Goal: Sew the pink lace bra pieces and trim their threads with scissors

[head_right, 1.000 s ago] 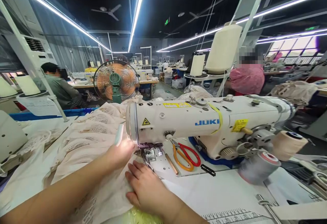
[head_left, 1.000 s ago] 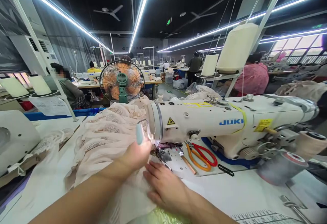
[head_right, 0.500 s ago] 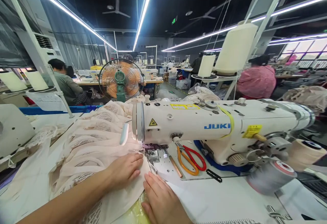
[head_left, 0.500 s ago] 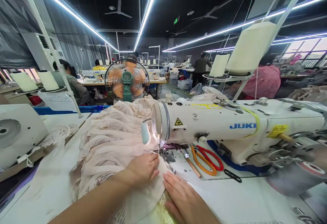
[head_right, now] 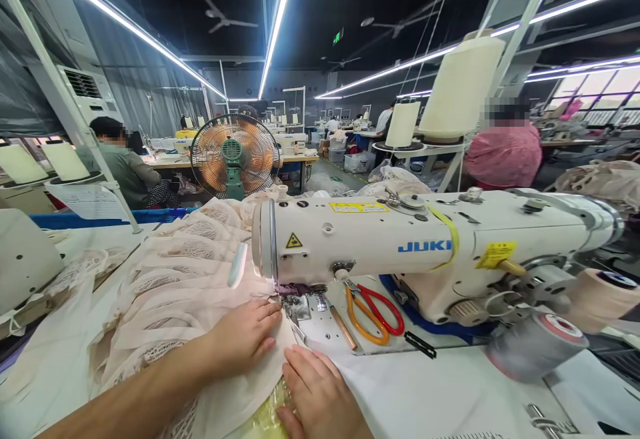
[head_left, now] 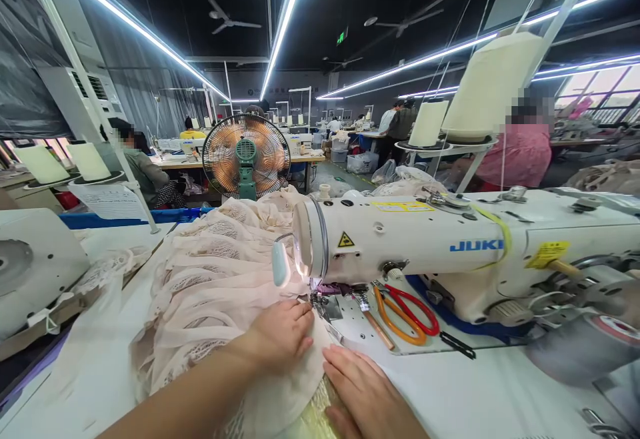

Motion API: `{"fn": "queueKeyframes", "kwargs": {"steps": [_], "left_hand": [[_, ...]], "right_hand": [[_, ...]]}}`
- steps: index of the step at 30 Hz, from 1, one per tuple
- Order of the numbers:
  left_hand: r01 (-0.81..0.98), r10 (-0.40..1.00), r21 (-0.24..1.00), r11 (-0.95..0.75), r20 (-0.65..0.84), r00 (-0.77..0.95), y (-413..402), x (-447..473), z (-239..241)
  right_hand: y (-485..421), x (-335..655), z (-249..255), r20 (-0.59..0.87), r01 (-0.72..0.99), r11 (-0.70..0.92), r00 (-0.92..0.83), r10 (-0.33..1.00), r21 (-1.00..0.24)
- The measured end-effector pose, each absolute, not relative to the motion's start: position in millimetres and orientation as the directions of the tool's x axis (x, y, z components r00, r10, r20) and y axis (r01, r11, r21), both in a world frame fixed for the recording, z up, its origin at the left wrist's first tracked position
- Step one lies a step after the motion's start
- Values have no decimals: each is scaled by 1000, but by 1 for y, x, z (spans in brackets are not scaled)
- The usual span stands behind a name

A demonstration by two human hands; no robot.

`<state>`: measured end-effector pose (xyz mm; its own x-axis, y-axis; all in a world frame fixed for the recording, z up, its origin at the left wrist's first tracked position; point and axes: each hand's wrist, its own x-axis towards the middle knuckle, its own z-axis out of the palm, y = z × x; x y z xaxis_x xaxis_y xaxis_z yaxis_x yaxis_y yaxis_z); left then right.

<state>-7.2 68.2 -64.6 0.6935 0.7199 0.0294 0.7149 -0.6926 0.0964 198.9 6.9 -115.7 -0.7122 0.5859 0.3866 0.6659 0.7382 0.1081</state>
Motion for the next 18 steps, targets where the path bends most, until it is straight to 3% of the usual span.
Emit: {"fn": "queueKeyframes", "kwargs": {"steps": [5, 13, 18], "left_hand": [[746, 752, 111, -657, 23, 659, 66, -4, -61], [745, 749, 123, -656, -13, 662, 62, -4, -56], [738, 743, 124, -663, -4, 669, 66, -5, -57]], "right_hand": [[7, 201, -118, 375, 680, 728, -700, 608, 89], [10, 201, -119, 508, 665, 731, -687, 519, 153], [9, 200, -116, 517, 668, 714, -695, 499, 209]]}}
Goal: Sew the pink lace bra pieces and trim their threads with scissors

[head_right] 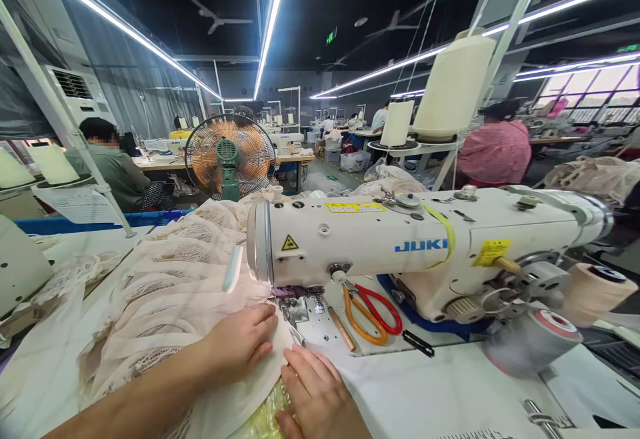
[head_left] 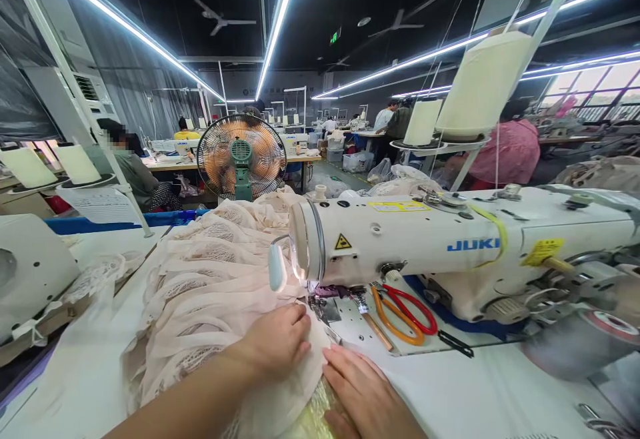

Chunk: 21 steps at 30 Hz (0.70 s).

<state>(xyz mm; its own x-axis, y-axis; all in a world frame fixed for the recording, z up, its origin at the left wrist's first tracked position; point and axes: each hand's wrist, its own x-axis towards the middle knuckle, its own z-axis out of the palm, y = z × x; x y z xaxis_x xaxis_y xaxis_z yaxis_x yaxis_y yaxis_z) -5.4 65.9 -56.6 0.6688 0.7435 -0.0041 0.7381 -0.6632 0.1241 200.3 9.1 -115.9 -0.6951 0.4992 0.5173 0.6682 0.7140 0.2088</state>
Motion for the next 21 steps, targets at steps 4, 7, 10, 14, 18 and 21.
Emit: {"fn": "queueKeyframes", "kwargs": {"steps": [4, 7, 10, 14, 18, 21], "left_hand": [[733, 738, 117, -671, 9, 674, 70, -6, -58], [727, 733, 108, -678, 11, 681, 72, -7, -59], [720, 725, 101, -686, 17, 688, 74, -7, -59], [709, 714, 92, -699, 24, 700, 75, -7, -61], [703, 708, 85, -706, 42, 705, 82, -9, -59], [692, 696, 81, -718, 62, 715, 86, -10, -52]], "right_hand": [[9, 198, -107, 499, 658, 704, -719, 483, 266], [10, 195, -101, 487, 647, 702, -735, 471, 298], [11, 194, -98, 468, 644, 710, -740, 482, 286], [11, 195, -100, 429, 638, 726, -749, 505, 258], [13, 194, -104, 389, 658, 735, -727, 565, 164], [14, 191, -106, 354, 684, 727, -694, 627, 53]]}}
